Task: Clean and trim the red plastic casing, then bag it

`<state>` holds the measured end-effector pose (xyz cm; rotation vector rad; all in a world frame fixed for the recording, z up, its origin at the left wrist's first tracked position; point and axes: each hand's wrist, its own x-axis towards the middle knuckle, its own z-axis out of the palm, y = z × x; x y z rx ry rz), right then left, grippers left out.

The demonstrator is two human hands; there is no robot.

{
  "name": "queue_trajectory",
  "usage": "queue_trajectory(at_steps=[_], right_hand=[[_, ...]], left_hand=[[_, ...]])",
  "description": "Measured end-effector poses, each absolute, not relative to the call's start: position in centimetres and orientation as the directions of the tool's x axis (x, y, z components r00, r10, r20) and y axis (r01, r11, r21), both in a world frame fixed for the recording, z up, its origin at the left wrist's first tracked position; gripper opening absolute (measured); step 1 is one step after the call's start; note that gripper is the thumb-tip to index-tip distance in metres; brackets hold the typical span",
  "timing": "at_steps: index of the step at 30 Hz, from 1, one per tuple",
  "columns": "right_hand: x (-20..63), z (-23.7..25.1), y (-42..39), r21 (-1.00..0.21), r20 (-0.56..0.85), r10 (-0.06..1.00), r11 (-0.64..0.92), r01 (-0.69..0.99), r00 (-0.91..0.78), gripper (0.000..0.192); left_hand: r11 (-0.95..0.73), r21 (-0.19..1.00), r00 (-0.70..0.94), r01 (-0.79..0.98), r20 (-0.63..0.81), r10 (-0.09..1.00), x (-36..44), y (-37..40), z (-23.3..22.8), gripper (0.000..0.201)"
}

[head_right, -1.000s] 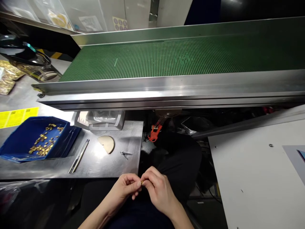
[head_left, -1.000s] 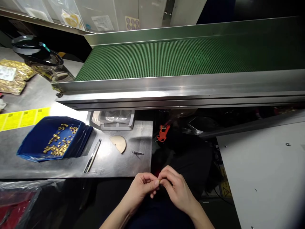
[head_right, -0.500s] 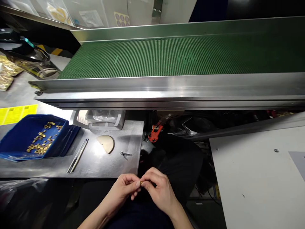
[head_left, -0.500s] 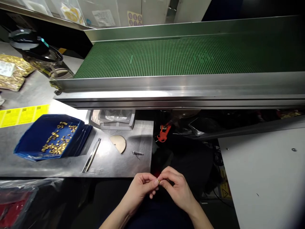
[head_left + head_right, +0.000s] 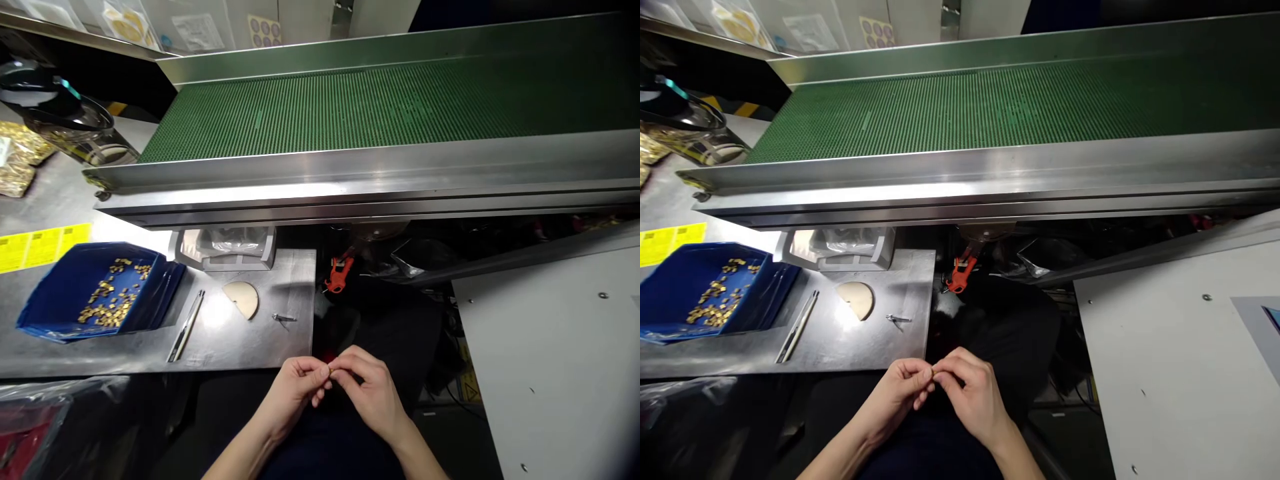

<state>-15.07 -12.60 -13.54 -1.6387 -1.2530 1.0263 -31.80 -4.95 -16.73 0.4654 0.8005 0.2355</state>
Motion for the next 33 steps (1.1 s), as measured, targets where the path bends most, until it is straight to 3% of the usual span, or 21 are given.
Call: queue_trajectory(at_steps=[4, 6, 9, 11, 13, 18, 23, 25, 28, 30, 33], right_hand=[[-15.8, -14.1, -12.8, -0.958, -0.279, 0.926, -0.287, -0.005, 0.256, 0.015], [-16.1, -14.3, -12.9, -0.957, -0.288, 0.923, -0.285, -0.048, 0.257, 0.018], [-16.0, -14.1, -13.0, -0.962, -0.170, 0.954, -0.215, 0.168, 0.249, 0.011], [-15.8, -13.7, -13.0, -0.917, -0.054, 0.981, -0.123, 0.380, 0.188, 0.013], [-15.5, -13.4, -13.1, -0.871, 0.015, 0.994, -0.041, 0.489, 0.111, 0.014], [-15.4, -12.7, -13.2, -0.911, 0.019, 0.998, -0.010, 0.412, 0.067, 0.012], [-15.6, -12.7, -13.0, -0.934, -0.114, 0.971, -0.176, 0.311, 0.208, 0.009], [-15.3, -12.8, -12.8, -0.928, -0.170, 0.929, -0.263, 0.265, 0.327, 0.010], [-14.1, -12.8, -12.7, -0.915, -0.185, 0.867, -0.323, 0.240, 0.462, 0.014], [-12.6, -12.4, -12.7, -0.902, -0.159, 0.835, -0.340, 0.266, 0.527, 0.017], [-9.3, -10.5, -13.0, -0.877, -0.076, 0.783, -0.347, 0.331, 0.618, 0.020]], left_hand=[[0.864, 0.503, 0.690, -0.018, -0.619, 0.375, -31.8, -4.8, -16.2, 0.037], [0.858, 0.513, 0.692, -0.014, -0.614, 0.379, -31.9, -4.8, -15.9, 0.037], [0.845, 0.534, 0.681, -0.008, -0.616, 0.396, -32.1, -4.7, -15.7, 0.037], [0.841, 0.541, 0.677, 0.001, -0.620, 0.398, -32.3, -4.6, -15.9, 0.037], [0.848, 0.530, 0.686, 0.009, -0.621, 0.381, -32.5, -4.7, -16.2, 0.038], [0.864, 0.503, 0.729, 0.025, -0.601, 0.329, -32.7, -5.0, -16.9, 0.044], [0.834, 0.550, 0.762, 0.041, -0.558, 0.330, -31.8, -4.3, -17.0, 0.052], [0.736, 0.667, 0.751, 0.114, -0.543, 0.376, -30.9, -3.2, -17.0, 0.055], [0.356, 0.889, 0.752, 0.289, -0.441, 0.490, -28.8, -1.2, -17.7, 0.048], [0.071, 0.941, 0.796, 0.332, -0.320, 0.514, -27.2, 0.0, -18.6, 0.039], [-0.201, 0.917, 0.864, 0.344, -0.225, 0.450, -24.8, 1.4, -19.8, 0.026]])
